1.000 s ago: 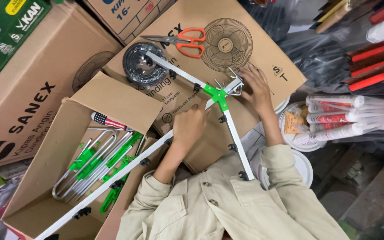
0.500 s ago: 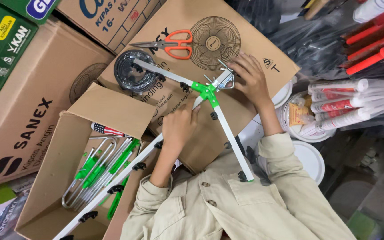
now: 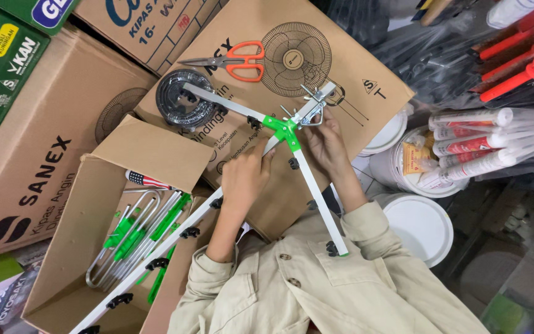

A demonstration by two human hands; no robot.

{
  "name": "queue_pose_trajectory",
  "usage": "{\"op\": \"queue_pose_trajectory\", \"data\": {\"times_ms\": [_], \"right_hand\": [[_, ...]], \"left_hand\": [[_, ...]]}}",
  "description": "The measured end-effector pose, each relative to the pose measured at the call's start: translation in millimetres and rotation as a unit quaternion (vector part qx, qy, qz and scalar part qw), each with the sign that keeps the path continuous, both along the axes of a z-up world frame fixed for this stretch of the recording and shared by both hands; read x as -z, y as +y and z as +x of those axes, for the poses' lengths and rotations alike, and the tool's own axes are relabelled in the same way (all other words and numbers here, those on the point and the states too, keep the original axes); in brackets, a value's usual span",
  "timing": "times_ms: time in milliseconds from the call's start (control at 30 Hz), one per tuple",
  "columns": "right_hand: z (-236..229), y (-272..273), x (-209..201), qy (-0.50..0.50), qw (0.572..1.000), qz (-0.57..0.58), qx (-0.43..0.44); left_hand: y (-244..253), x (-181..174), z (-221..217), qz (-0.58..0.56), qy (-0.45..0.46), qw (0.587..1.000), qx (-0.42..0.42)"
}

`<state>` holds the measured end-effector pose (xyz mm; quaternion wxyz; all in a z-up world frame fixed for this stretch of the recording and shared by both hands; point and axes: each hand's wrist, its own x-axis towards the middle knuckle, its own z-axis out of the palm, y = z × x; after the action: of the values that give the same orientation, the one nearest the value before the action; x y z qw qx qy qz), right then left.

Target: The person assembles a television antenna by taking aluminum tubes from a box and attaching them to a central frame using brackets and screws. They insert the fasteners through the components and tighten them by hand to build the structure.

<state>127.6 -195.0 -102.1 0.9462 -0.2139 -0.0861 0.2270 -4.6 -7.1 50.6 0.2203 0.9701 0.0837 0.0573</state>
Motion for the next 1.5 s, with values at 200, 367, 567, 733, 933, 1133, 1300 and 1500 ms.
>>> {"op": "queue_pose_trajectory", "data": {"times_ms": [200, 367, 567, 733, 933, 1133, 1300, 1500], "right_hand": [[7.3, 4.1, 8.2, 0.012, 0.999, -0.032, 0.008], [9.3, 4.5, 2.0, 0.024, 0.998, -0.059, 0.015], [10.3, 0.6, 12.0, 0.037, 0.999, -0.025, 0.009], [6.2, -0.4, 4.6, 0.016, 0.999, -0.046, -0.002], [4.0, -3.1, -9.7, 0.014, 0.999, -0.032, -0.01], [-3.7, -0.1, -42.6, 0.03, 0.995, -0.091, -0.02], [1.0, 1.1, -41.9, -0.04, 0.985, -0.166, 0.015], [0.8, 4.0, -42.4, -0.025, 0.983, -0.181, 0.035]], "left_hand": [[-1.2, -7.7, -2.3, -0.011, 0.022, 1.0, -0.011], [-1.4, -7.8, -1.0, -0.016, 0.013, 1.0, -0.007], [-0.7, -3.4, -1.3, -0.013, 0.014, 1.0, -0.004], [-0.1, -1.3, -0.7, -0.014, 0.002, 1.0, 0.001], [1.2, 0.4, -0.9, -0.012, -0.01, 1.0, 0.005], [0.3, -1.9, -1.1, -0.017, 0.002, 1.0, -0.001], [-0.6, -1.3, -1.0, -0.014, 0.014, 1.0, -0.002], [0.4, 4.0, -1.8, -0.018, -0.005, 1.0, 0.007]]}}
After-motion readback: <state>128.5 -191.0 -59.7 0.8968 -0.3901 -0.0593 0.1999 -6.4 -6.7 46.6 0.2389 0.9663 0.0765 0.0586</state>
